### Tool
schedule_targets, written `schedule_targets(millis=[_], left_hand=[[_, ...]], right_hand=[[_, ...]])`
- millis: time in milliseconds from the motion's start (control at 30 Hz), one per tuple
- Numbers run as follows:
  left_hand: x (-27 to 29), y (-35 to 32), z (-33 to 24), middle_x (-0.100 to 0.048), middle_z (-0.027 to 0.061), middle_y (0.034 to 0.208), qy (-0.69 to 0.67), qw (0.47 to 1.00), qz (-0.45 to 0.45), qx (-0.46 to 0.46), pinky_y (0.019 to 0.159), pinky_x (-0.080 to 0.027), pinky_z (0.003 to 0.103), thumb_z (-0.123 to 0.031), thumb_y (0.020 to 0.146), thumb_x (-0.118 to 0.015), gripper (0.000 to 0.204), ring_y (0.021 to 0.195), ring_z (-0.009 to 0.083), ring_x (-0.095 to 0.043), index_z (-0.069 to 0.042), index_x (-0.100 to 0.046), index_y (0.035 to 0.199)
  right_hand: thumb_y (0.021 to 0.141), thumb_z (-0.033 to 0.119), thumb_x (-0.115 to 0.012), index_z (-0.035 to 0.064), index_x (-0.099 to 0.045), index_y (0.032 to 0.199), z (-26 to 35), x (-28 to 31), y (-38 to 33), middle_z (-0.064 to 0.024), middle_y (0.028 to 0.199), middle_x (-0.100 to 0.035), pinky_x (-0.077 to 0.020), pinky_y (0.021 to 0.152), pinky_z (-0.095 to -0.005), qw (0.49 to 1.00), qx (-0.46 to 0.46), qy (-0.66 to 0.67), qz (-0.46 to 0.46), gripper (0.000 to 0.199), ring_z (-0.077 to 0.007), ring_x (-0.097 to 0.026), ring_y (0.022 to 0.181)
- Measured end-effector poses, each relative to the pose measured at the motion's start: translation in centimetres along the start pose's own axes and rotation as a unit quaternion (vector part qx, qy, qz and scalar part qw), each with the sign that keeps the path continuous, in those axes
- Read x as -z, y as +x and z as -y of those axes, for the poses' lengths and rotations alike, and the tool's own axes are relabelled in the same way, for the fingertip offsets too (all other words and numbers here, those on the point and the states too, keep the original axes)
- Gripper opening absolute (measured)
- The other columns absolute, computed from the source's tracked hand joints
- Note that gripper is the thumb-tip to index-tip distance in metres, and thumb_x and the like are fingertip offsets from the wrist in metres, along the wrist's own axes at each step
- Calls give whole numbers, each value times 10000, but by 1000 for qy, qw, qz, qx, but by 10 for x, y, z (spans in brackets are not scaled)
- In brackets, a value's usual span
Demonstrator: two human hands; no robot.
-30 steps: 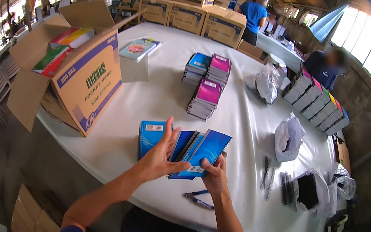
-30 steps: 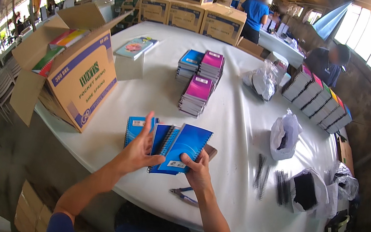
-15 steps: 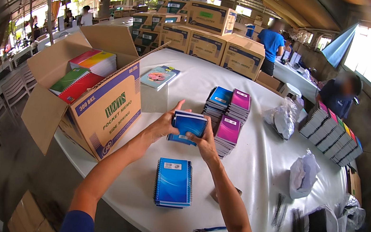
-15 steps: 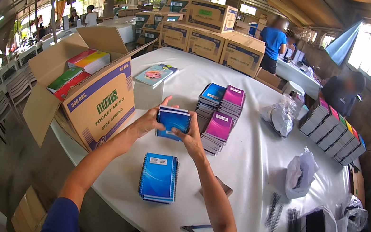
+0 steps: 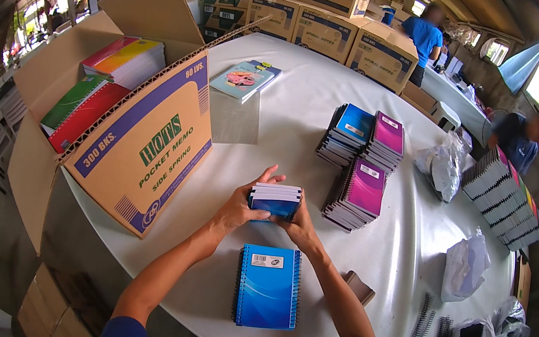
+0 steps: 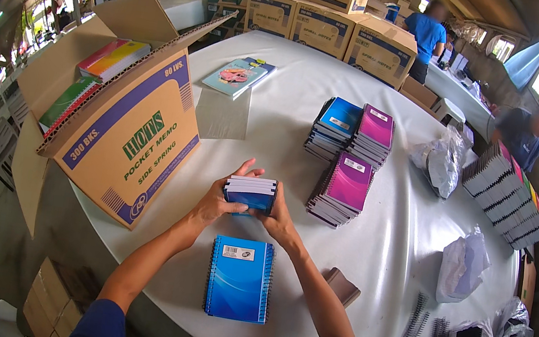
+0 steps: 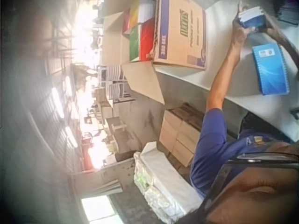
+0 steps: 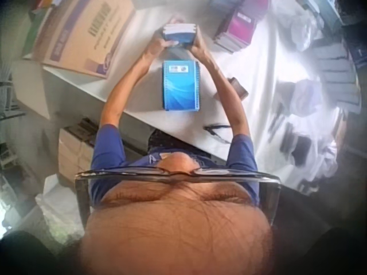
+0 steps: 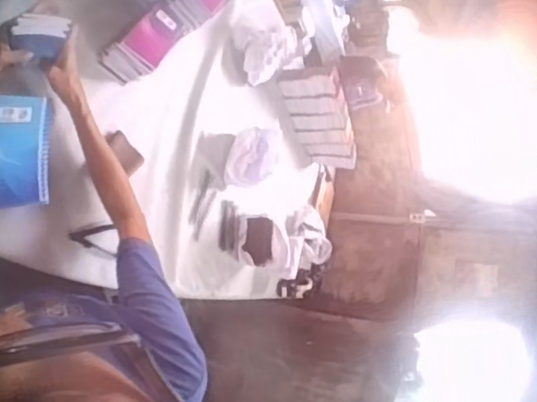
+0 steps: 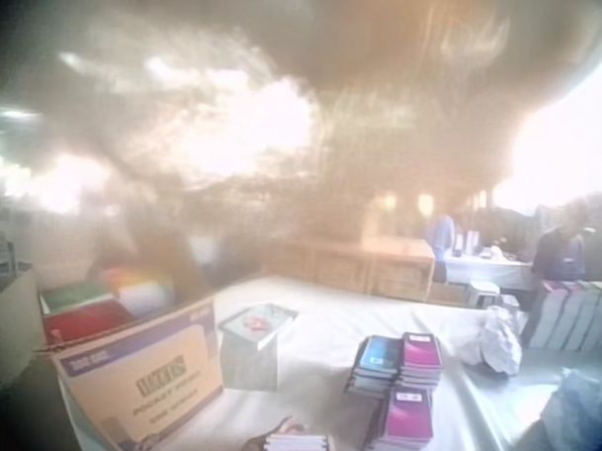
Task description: The person organizes stacks of small notebooks by hand on a table and then places them into a cardboard box. The person uses a small tool to cut and secure spiral bindings on some of the notebooks before adding them to the collection.
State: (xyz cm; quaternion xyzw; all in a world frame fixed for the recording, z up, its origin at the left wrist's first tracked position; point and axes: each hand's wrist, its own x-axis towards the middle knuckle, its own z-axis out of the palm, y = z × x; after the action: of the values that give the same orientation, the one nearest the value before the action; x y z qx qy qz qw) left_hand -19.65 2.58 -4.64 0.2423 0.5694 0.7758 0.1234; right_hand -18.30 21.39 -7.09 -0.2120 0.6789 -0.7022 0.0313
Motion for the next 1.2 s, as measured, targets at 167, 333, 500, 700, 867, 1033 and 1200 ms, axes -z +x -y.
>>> schedule_targets(millis=[167,333,500,700,867,1033,1200], left_hand=[[11,3,4,-488,96,1435,-14,1000,15,-9,1127,-326,342,2,669,-762,971,1325,203,-445,-120,-311,1520],[9,3,1,-525,100,1395,4,999,28,31,1113,-334,327,-40,675,-797,909,1282,188,-484,-83,-383,1483],[6,5,-2,-533,97,1387,-7,998,37,42,1115,-330,325,-20,696,-773,855,1279,185,-485,-81,-410,1468],[13,6,11,-499,53,1414,-118,990,-77,-28,1090,-361,342,-186,769,-806,849,1269,204,-486,-79,-364,1485],[-6,28,-21,-545,91,1304,-370,924,-92,-27,1057,-408,457,-363,790,-768,746,1236,279,-511,-23,-428,1361],[-23,41,-43,-504,88,1377,-308,946,-75,-66,1080,-385,453,-424,758,-782,835,1290,263,-469,-61,-404,1407],[13,48,-107,-405,129,1486,-265,961,72,34,1008,-462,464,-588,755,-727,1004,1307,255,-471,-141,-260,1524]], right_hand=[[825,6,-705,67,-335,1312,-3,2,4,-92,1238,-508,-412,1005,-334,998,22,-58,20,615,-181,-476,1214],[811,-16,-690,95,-270,1417,-32,11,-4,-124,1301,-480,-401,1018,-350,996,-25,-68,47,746,-207,-451,1246],[808,-7,-695,101,-301,1420,-44,18,-2,-115,1264,-516,-411,1007,-346,994,13,-95,51,736,-220,-480,1222],[813,58,-742,57,-418,1327,13,9,7,-101,1080,-617,-443,954,-317,997,-15,-74,-14,607,-200,-580,1069],[854,61,-719,-4,-506,1174,78,-19,17,-86,1082,-619,-453,920,-292,971,22,194,-142,390,-134,-582,1019],[862,34,-685,-42,-574,1118,106,24,36,-108,980,-659,-502,833,-300,988,7,37,-151,289,-148,-617,923],[802,95,-704,-28,-673,1123,205,74,66,-109,995,-680,-505,784,-296,973,-102,-205,-22,345,-171,-624,883]])
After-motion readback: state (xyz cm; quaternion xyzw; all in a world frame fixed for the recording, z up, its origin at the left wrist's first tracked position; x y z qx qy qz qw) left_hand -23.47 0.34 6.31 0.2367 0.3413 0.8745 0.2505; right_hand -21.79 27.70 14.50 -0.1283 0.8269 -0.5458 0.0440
